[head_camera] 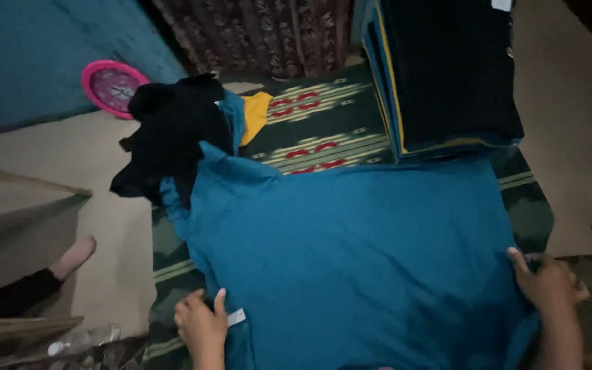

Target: Folding various t-shirts and stacking them on a mat

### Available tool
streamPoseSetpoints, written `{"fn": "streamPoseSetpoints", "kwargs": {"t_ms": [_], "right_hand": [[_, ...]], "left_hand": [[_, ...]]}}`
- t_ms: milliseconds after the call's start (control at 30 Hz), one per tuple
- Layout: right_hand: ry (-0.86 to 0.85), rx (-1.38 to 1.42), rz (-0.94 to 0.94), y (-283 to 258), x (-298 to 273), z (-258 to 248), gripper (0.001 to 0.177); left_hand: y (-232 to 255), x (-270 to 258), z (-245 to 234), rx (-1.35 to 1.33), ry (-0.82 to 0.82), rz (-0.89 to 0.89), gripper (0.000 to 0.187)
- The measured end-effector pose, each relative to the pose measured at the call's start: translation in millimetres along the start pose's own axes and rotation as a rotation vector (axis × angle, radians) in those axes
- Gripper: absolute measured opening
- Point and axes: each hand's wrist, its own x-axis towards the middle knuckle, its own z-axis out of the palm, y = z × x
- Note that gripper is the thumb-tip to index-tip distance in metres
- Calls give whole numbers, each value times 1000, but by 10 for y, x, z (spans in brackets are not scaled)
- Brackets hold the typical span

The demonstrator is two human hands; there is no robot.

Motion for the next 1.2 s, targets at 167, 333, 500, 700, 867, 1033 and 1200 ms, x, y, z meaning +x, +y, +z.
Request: {"fn": "streamPoseSetpoints", "kwargs": {"t_ms": [167,333,500,700,867,1033,1200], "right_hand": [[56,-49,-66,55,-104,21,65],[-22,117,-42,68,-193,-43,54],[317,-76,-100,146,-1,121,48],[452,-66,-71,32,-287,-76,45],[440,-161,-54,-7,-363,-168,46],[382,-225,-3,-50,-393,-259,44],[419,-288,14,-205,-572,-313,40]], "left_hand": [[95,-180,-40,-114,-13,72,66],[129,-193,112,-289,56,81,66],[35,-62,214,-502,63,62,54],[-572,358,334,-627,-65,107,55],[-589,243,-13,-447,-271,-14,57],[-671,326,148,-305,-289,46,58],[-232,-12,-414,-240,-468,-148,59]]}}
